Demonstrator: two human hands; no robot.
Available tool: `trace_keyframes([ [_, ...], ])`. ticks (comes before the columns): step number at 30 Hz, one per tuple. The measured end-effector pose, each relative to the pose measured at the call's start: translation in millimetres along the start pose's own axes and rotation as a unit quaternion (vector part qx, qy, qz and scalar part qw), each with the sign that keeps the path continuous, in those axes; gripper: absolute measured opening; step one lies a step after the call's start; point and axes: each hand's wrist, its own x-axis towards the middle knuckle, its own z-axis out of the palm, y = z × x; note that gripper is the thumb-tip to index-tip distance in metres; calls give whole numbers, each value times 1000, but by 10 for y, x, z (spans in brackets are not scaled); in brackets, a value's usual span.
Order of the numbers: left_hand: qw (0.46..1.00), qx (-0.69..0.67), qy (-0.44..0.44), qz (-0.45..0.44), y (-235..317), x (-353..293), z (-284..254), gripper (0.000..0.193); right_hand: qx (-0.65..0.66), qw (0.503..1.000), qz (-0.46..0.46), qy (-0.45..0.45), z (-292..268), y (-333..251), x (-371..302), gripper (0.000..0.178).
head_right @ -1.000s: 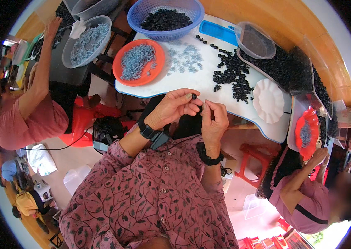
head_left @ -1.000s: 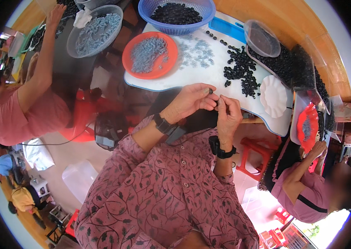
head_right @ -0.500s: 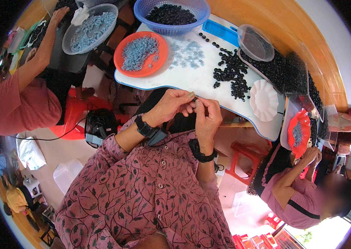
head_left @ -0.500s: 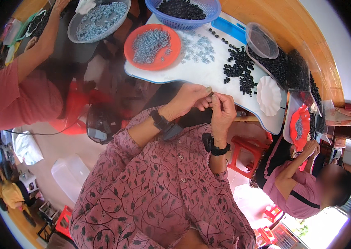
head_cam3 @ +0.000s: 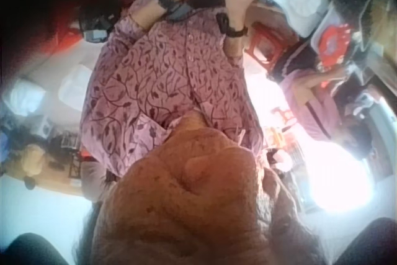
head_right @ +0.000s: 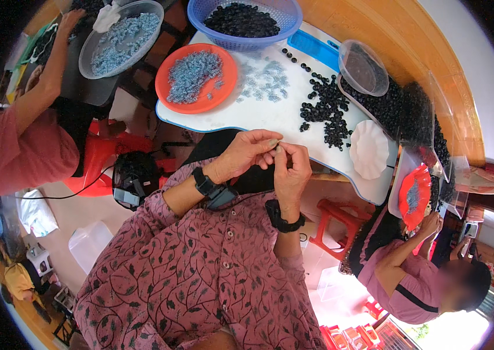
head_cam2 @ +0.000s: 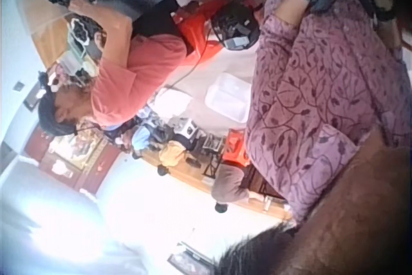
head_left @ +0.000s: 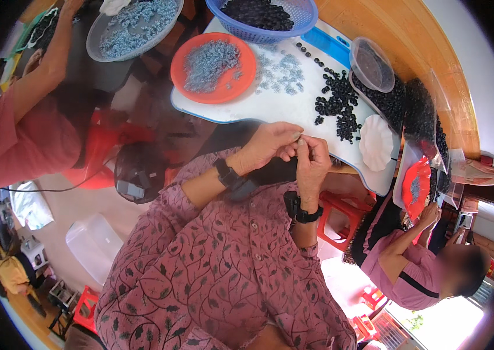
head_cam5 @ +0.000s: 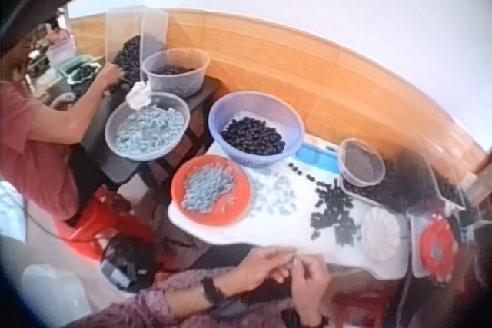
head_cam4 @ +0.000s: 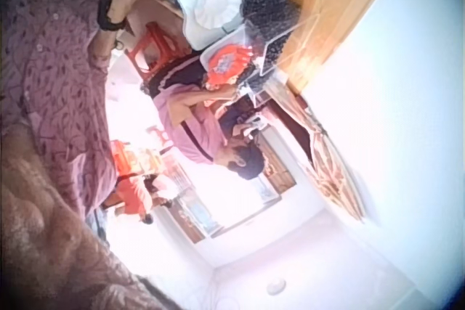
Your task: Sort small black rubber or plastic components from a pile on the table into a clear container.
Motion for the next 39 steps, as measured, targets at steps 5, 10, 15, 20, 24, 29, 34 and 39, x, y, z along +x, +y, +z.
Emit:
trace_keyframes([
  [5,1000,27,15,1,-23,81,-53,26,-24,999,19,-27,15,23,69,6],
  [10,999,5,35,-8,-11,131,-180,24,-22,998,31,-45,83,45,196,6],
  [15,998,-29,55,-11,56,169,-247,25,-39,998,34,-43,109,192,390,7],
  [20,997,-68,43,-10,53,190,-302,26,-88,995,2,-37,186,291,569,8],
  [24,997,-71,36,-17,48,190,-309,27,-113,992,-22,-50,289,280,696,9],
  [29,997,-78,26,-15,49,189,-341,28,-167,982,-65,-66,445,342,846,18],
  [34,996,-83,33,-16,62,184,-337,28,-202,975,-41,-81,521,392,938,21],
  [39,996,-88,25,-15,53,181,-346,28,-228,969,-54,-84,496,493,944,12],
])
